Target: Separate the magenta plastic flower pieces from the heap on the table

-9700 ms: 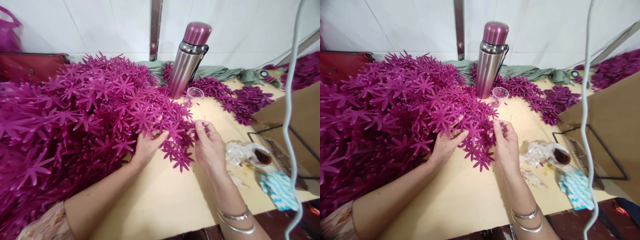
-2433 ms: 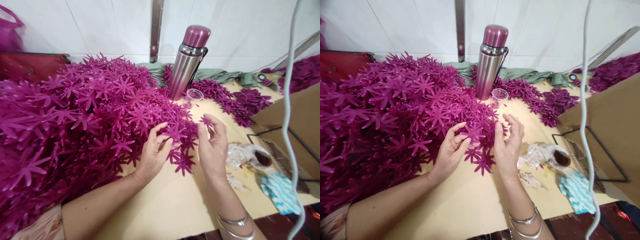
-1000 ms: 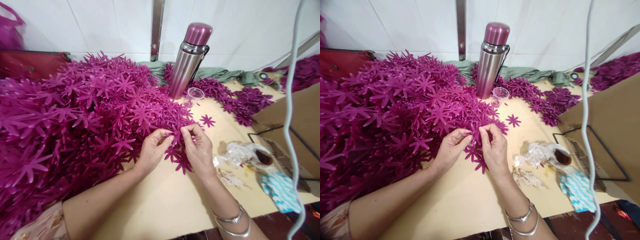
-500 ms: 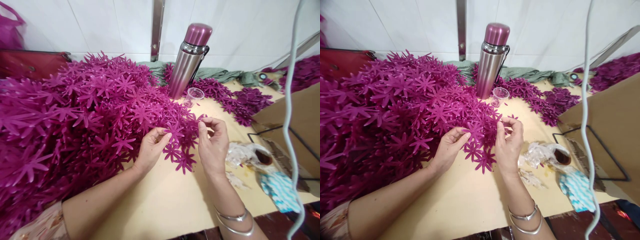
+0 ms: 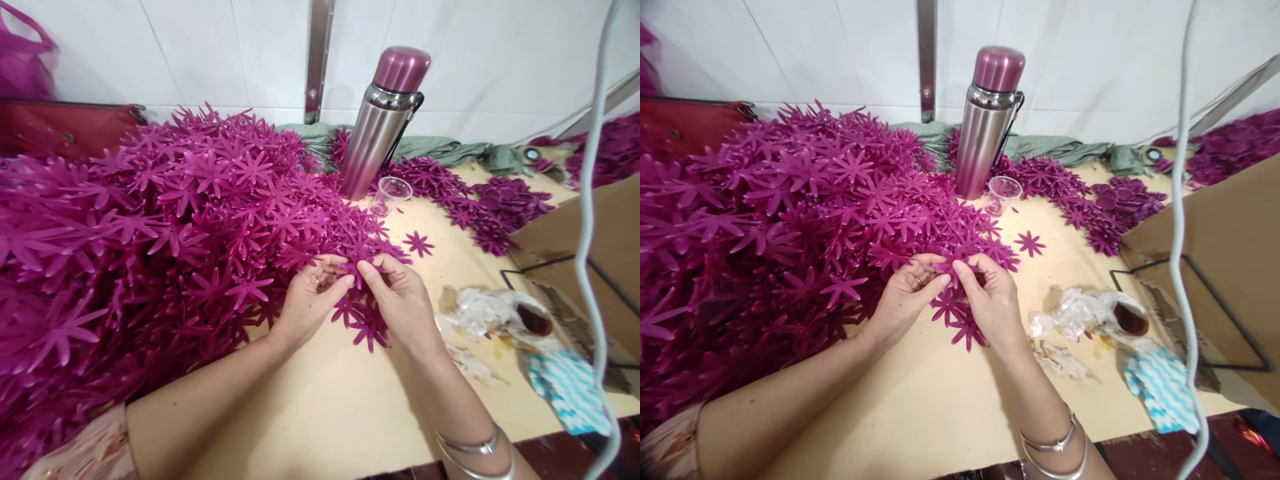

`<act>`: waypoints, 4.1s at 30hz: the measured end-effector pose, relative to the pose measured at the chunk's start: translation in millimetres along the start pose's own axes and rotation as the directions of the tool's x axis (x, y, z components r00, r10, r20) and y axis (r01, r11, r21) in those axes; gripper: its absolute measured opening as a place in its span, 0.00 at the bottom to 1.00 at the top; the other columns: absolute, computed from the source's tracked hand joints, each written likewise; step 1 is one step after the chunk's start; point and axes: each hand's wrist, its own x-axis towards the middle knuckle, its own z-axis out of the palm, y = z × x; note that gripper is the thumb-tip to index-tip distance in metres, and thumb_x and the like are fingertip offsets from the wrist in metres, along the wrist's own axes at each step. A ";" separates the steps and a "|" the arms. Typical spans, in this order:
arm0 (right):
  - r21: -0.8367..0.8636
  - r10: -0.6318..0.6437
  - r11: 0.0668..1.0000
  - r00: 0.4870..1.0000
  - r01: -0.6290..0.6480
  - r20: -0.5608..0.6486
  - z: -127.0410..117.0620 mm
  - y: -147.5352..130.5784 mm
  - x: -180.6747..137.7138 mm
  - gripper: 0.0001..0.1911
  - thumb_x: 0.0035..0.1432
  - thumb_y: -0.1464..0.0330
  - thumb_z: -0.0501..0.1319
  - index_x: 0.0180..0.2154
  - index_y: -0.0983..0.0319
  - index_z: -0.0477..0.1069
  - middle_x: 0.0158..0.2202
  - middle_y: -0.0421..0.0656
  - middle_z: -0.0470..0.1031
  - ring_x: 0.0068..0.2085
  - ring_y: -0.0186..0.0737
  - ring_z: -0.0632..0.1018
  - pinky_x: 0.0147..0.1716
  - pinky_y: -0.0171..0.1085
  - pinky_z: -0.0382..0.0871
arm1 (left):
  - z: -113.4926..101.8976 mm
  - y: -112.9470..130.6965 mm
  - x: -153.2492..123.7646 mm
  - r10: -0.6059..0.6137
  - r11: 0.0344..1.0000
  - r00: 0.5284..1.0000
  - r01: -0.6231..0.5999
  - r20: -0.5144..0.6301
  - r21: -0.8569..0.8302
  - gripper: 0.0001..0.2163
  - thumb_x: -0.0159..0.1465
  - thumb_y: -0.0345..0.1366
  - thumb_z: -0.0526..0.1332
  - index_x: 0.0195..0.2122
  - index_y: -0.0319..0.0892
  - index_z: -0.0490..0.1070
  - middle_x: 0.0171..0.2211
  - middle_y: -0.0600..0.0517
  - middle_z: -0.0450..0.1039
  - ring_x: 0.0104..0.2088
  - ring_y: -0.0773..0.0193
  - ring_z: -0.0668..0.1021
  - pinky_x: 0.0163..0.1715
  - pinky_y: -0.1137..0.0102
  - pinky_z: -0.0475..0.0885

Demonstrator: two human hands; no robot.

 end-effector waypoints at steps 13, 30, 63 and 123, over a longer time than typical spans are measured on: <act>-0.332 -0.184 0.938 0.954 0.099 -0.235 -2.0 -9.1 -2.0 0.22 0.72 0.57 0.52 0.26 0.58 0.57 0.24 0.35 0.57 0.27 0.35 0.62 0.29 0.36 0.59 | -1.8 0.4 -2.0 0.007 0.997 1.000 -0.006 -0.009 0.077 0.06 0.64 0.36 0.67 0.40 0.41 0.74 0.33 0.54 0.75 0.33 0.69 0.74 0.37 0.73 0.70; -0.015 0.020 1.000 1.000 -0.020 -0.001 -1.0 -5.3 0.6 0.09 0.58 0.61 0.69 0.33 0.59 0.74 0.31 0.39 0.76 0.32 0.38 0.75 0.35 0.37 0.71 | -2.5 -0.3 -2.7 0.038 0.998 0.999 -0.039 0.016 0.042 0.08 0.66 0.39 0.67 0.42 0.41 0.74 0.39 0.51 0.77 0.40 0.66 0.78 0.46 0.71 0.73; -0.528 -0.210 0.844 0.963 0.091 -0.170 -12.8 -4.1 2.5 0.25 0.73 0.56 0.51 0.23 0.57 0.52 0.21 0.36 0.57 0.24 0.35 0.60 0.28 0.40 0.52 | -2.4 8.3 -3.2 -0.008 0.996 1.000 0.006 0.022 0.094 0.09 0.65 0.40 0.66 0.33 0.40 0.72 0.29 0.55 0.72 0.31 0.69 0.73 0.36 0.73 0.69; 0.260 0.108 0.964 0.968 -0.047 -0.228 -5.0 8.0 7.4 0.14 0.57 0.56 0.70 0.34 0.60 0.75 0.29 0.37 0.74 0.32 0.37 0.71 0.33 0.35 0.66 | -5.3 -0.1 -0.8 -0.017 1.000 0.989 0.020 -0.144 0.015 0.13 0.64 0.45 0.67 0.42 0.43 0.72 0.30 0.56 0.72 0.30 0.69 0.72 0.34 0.73 0.69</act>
